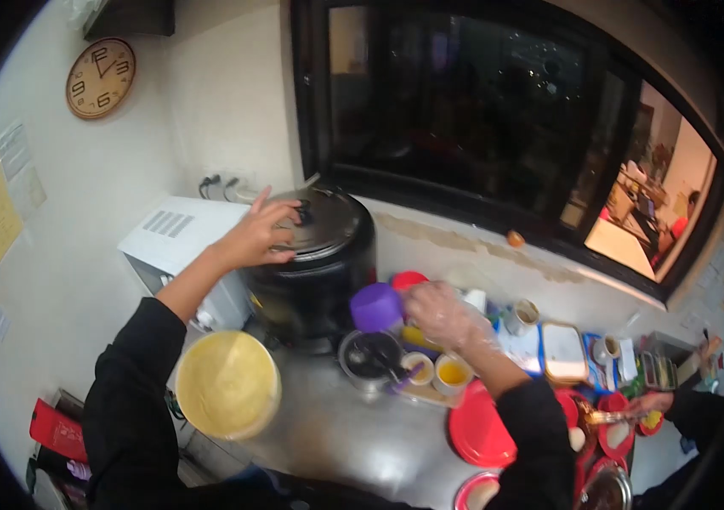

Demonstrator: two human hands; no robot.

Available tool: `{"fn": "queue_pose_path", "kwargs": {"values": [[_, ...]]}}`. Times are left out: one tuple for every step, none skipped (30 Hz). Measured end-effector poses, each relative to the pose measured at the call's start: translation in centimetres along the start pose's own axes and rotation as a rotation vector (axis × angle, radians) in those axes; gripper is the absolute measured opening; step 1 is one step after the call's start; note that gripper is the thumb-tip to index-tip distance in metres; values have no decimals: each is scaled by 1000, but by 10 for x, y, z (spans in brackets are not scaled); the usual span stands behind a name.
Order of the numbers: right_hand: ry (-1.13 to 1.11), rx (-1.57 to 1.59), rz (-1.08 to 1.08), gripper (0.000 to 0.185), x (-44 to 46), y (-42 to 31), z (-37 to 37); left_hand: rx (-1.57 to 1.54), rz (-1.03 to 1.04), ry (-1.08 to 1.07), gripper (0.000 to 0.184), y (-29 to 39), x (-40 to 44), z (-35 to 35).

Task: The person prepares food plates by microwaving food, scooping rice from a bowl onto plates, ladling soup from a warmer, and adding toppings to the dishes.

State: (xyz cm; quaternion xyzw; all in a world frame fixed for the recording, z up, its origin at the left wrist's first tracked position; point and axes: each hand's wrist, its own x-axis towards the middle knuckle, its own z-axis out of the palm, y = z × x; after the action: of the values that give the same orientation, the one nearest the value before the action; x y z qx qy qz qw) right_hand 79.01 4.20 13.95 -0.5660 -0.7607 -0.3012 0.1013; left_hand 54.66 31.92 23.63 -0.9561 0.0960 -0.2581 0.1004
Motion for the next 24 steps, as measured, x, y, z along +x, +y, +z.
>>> {"fn": "queue_pose_path", "kwargs": {"values": [[70, -9, 22, 21, 14, 7, -1, 2, 8, 85, 18, -11, 7, -11], [63, -64, 85, 21, 42, 1, -25, 1, 9, 167, 18, -17, 13, -21], [50, -116, 145, 22, 68, -5, -54, 19, -22, 272, 18, -28, 23, -31], [57, -105, 120, 22, 92, -7, -65, 35, -51, 378, 18, -44, 38, -40], [75, -134, 91, 21, 116, -5, -72, 80, -45, 473, 19, -61, 53, -47], [92, -165, 66, 21, 138, -1, -72, 124, -33, 569, 19, -78, 68, -53], [87, -161, 55, 21, 162, 2, -65, 158, -42, 620, 18, -91, 83, -54], [25, -146, 81, 20, 188, 2, -57, 184, -51, 670, 18, -103, 97, -53], [-44, -132, 118, 20, 210, 3, -48, 208, -79, 696, 16, -113, 111, -48], [-110, -160, 112, 18, 227, 6, -31, 217, -103, 721, 15, -121, 124, -40], [-184, -188, 113, 17, 237, 14, -5, 263, -128, 737, 14, -128, 134, -33], [9, -164, -80, 15, 237, 35, 39, 307, -151, 754, 13, -133, 144, -25], [-22, -155, -119, 14, 239, 37, 53, 334, -154, 745, 13, -138, 151, -19], [-53, -144, -158, 14, 241, 40, 66, 303, -175, 733, 13, -139, 155, -15], [-307, -146, -44, 14, 259, 25, 62, 307, -192, 706, 13, -141, 159, -12], [-319, -147, -27, 14, 269, 21, 74, 315, -209, 678, 12, -142, 162, -10], [-439, -223, 33, 13, 277, 19, 92, 300, -203, 678, 12, -142, 164, -9], [-558, -296, 89, 13, 279, 19, 103, 295, -221, 626, 15, -142, 165, -7], [-563, -294, 95, 13, 275, 20, 111, 294, -241, 575, 19, -142, 165, -5], [-479, -298, 46, 12, 272, 17, 115, 288, -240, 571, 19, -144, 166, -1], [-393, -301, -5, 12, 269, 14, 119, 261, -224, 626, 18, -146, 169, 3], [-396, -297, -3, 12, 268, 11, 123, 235, -210, 681, 18, -147, 171, 7], [-472, -239, 21, 12, 272, 7, 123, 233, -210, 677, 18, -147, 173, 8], [-543, -182, 44, 12, 276, 3, 123, 225, -223, 637, 19, -147, 175, 7]]}}
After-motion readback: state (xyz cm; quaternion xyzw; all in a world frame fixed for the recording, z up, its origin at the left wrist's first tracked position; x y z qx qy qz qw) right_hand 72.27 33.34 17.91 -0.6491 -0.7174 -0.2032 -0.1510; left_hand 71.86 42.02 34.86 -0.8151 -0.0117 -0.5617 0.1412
